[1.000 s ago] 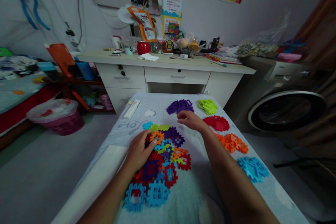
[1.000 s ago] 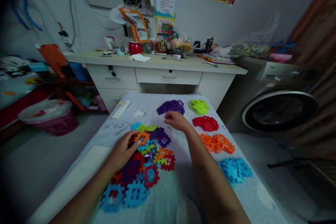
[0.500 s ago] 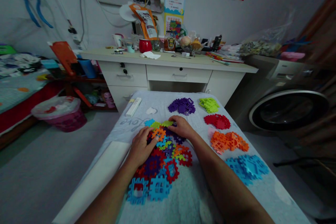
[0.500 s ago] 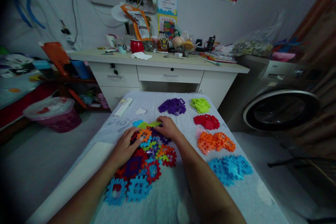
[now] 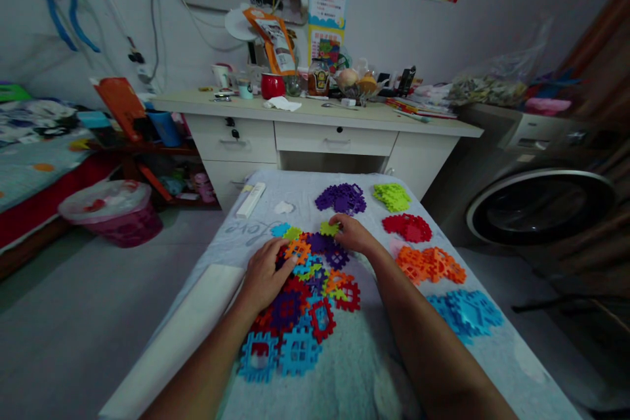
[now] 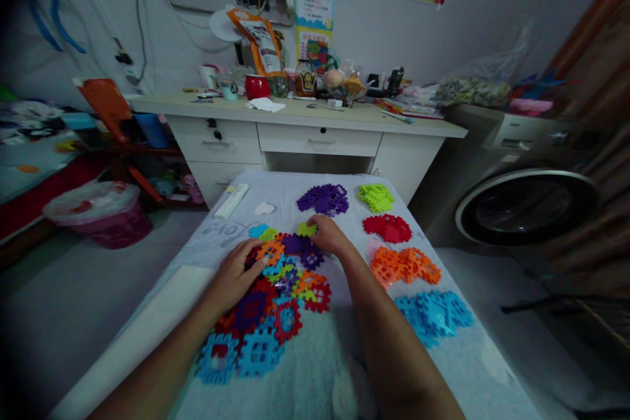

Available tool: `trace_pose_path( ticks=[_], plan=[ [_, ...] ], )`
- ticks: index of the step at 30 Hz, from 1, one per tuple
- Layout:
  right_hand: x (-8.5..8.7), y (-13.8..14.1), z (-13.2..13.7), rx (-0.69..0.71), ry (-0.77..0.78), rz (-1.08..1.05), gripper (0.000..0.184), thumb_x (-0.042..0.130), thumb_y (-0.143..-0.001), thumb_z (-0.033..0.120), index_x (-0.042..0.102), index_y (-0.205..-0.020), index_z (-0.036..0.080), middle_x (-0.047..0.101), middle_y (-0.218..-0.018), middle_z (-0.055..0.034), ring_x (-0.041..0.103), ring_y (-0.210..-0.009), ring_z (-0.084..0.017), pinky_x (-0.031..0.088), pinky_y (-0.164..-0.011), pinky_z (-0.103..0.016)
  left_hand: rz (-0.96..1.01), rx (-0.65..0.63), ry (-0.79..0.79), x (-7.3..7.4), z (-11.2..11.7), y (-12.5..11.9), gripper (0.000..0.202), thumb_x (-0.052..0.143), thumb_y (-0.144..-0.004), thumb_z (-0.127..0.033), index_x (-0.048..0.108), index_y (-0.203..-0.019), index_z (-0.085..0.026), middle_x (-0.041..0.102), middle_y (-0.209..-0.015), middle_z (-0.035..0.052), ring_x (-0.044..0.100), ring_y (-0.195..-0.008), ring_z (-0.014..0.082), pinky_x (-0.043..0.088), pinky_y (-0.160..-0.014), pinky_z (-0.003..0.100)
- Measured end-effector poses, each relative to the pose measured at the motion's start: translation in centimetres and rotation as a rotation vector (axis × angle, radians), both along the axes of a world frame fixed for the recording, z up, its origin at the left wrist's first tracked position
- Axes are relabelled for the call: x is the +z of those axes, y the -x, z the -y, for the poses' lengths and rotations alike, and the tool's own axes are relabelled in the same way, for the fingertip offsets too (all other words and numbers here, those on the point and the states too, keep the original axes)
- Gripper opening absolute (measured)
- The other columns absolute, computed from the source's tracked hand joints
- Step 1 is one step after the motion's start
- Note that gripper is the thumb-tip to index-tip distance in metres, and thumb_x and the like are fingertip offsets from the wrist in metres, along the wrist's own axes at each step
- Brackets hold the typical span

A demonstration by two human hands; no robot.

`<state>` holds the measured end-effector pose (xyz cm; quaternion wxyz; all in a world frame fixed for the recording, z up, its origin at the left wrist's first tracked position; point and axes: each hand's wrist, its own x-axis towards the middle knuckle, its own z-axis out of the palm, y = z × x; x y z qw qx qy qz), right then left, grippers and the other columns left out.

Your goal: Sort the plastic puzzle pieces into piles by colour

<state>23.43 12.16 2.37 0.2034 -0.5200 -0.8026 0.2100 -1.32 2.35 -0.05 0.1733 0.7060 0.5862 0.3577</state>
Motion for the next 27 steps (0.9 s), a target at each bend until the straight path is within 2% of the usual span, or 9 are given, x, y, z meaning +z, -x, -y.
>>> trace_pose_path(
  ticks=[4, 9, 12, 16, 20, 27],
  plan=[
    [0.1, -0.7, -0.2, -0.037, -0.011, -0.015, 0.029, 0.065, -0.071, 0.012, 0.063, -0.1, 0.017, 0.066, -0.095, -0.0041, 0.059, -0.084, -0.017, 0.043, -0.077, -0.027, -0.008, 0.006, -0.008, -0.1, 0.0, 0.0, 0.039, 0.051, -0.088, -0.046, 0.06, -0.117, -0.021, 0.062, -0.125, 0.0085, 0.057, -0.118, 0.0255, 0.042, -0.105, 0.046],
    [0.8, -2.8, -1.2, -0.131, -0.107, -0.091, 0.021, 0.07, -0.073, 0.022, 0.062, -0.092, 0.018, 0.066, -0.093, -0.0032, 0.059, -0.086, -0.017, 0.043, -0.078, -0.028, -0.013, 0.005, -0.039, -0.1, -0.1, 0.1, 0.038, 0.052, -0.088, -0.046, 0.061, -0.116, -0.022, 0.063, -0.123, 0.0079, 0.058, -0.116, 0.025, 0.043, -0.104, 0.045],
    [2.0, -4.7, -2.6, -0.278, -0.188, -0.087, 0.016, 0.068, -0.074, 0.024, 0.062, -0.088, 0.018, 0.066, -0.09, -0.0034, 0.058, -0.084, -0.018, 0.043, -0.079, -0.03, -0.007, 0.003, -0.029, -0.1, -0.1, 0.1, 0.039, 0.051, -0.088, -0.046, 0.061, -0.116, -0.021, 0.063, -0.123, 0.0084, 0.058, -0.117, 0.0253, 0.043, -0.104, 0.045],
    [3.9, -7.9, -5.5, -0.578, -0.259, -0.032, 0.017, 0.066, -0.076, 0.026, 0.063, -0.091, 0.019, 0.066, -0.095, -0.0051, 0.058, -0.091, -0.02, 0.043, -0.085, -0.033, -0.002, -0.01, -0.006, -0.2, -0.2, 0.1, 0.041, 0.05, -0.089, -0.047, 0.059, -0.118, -0.02, 0.061, -0.125, 0.0093, 0.056, -0.118, 0.0256, 0.042, -0.105, 0.046],
    [4.8, -11.3, -8.4, -0.847, -0.203, 0.05, 0.02, 0.067, -0.076, 0.025, 0.064, -0.095, 0.02, 0.067, -0.106, -0.01, 0.058, -0.103, -0.026, 0.043, -0.086, -0.037, -0.007, -0.008, 0.002, -0.3, -0.3, 0.1, 0.04, 0.05, -0.089, -0.047, 0.059, -0.118, -0.021, 0.061, -0.126, 0.0092, 0.055, -0.119, 0.0262, 0.041, -0.105, 0.047],
    [3.6, -14.8, -10.3, -0.96, -0.086, 0.094, 0.027, 0.063, -0.08, 0.028, 0.064, -0.105, 0.018, 0.065, -0.116, -0.0152, 0.056, -0.11, -0.032, 0.041, -0.088, -0.041, -0.007, -0.01, 0.006, -0.2, -0.1, 0.1, 0.041, 0.05, -0.089, -0.048, 0.059, -0.118, -0.021, 0.061, -0.126, 0.0091, 0.055, -0.12, 0.026, 0.041, -0.106, 0.047]
  ],
)
